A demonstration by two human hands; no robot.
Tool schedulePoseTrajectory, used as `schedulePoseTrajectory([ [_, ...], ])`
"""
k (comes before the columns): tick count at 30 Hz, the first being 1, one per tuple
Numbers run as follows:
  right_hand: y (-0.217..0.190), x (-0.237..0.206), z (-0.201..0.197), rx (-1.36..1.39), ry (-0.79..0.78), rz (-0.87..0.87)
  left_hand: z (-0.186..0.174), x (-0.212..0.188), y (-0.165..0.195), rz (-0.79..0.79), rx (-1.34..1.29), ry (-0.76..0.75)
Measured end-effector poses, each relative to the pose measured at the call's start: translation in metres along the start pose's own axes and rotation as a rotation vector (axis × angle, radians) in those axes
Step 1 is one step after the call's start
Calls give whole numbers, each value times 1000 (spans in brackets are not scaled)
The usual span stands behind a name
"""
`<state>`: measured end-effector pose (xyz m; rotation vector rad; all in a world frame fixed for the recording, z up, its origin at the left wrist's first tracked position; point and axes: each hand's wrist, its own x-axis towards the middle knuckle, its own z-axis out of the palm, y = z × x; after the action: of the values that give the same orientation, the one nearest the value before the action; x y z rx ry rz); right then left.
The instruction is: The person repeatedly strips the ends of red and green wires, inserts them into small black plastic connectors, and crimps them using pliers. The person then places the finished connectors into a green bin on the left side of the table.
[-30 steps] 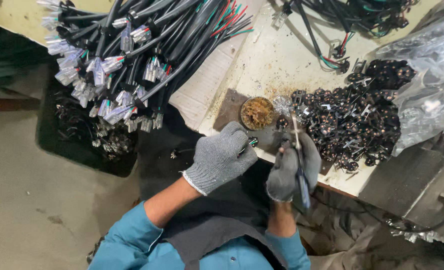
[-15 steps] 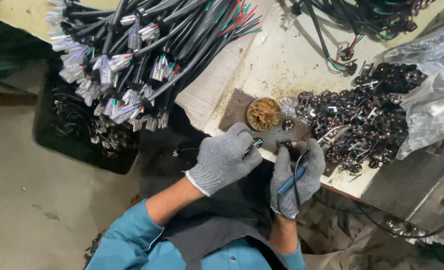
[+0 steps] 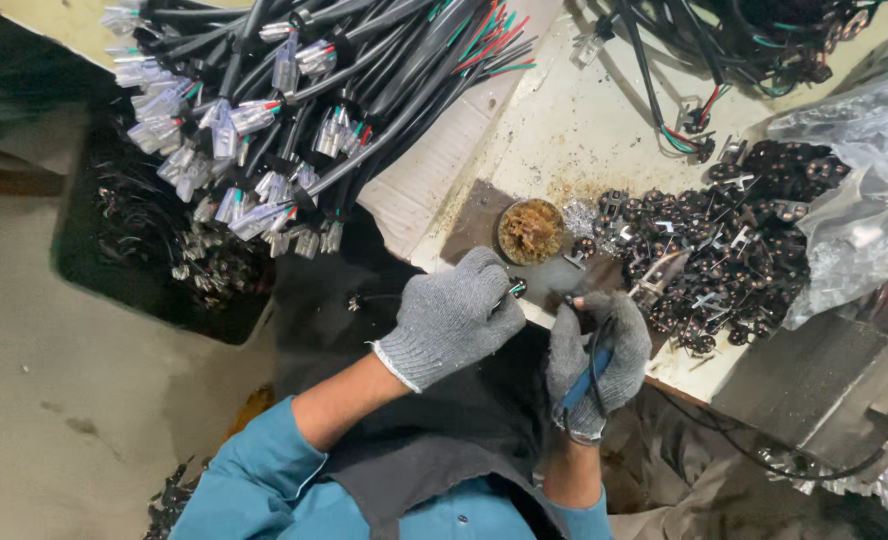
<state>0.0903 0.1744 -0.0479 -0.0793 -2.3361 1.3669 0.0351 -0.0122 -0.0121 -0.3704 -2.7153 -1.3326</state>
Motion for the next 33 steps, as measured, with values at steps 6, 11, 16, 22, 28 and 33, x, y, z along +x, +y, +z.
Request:
schedulePoseTrajectory([
  [6, 7, 0, -4, 22, -37, 6, 6, -1, -1, -1, 33, -16],
  [11, -16, 20, -4, -282, -8, -99, 1, 1, 5, -2, 3, -38],
  [16, -31, 5, -14, 159, 294, -116, -19, -7, -4, 138, -123, -160],
  [22, -16, -8, -14, 198, 133, 170, -22, -12, -9, 182, -157, -358],
  [28, -22, -24, -14, 341, 44, 223, -23, -19, 2, 155, -255, -261],
  [33, -19, -42, -19, -16, -130, 71, -20, -26, 8, 73, -422, -252],
])
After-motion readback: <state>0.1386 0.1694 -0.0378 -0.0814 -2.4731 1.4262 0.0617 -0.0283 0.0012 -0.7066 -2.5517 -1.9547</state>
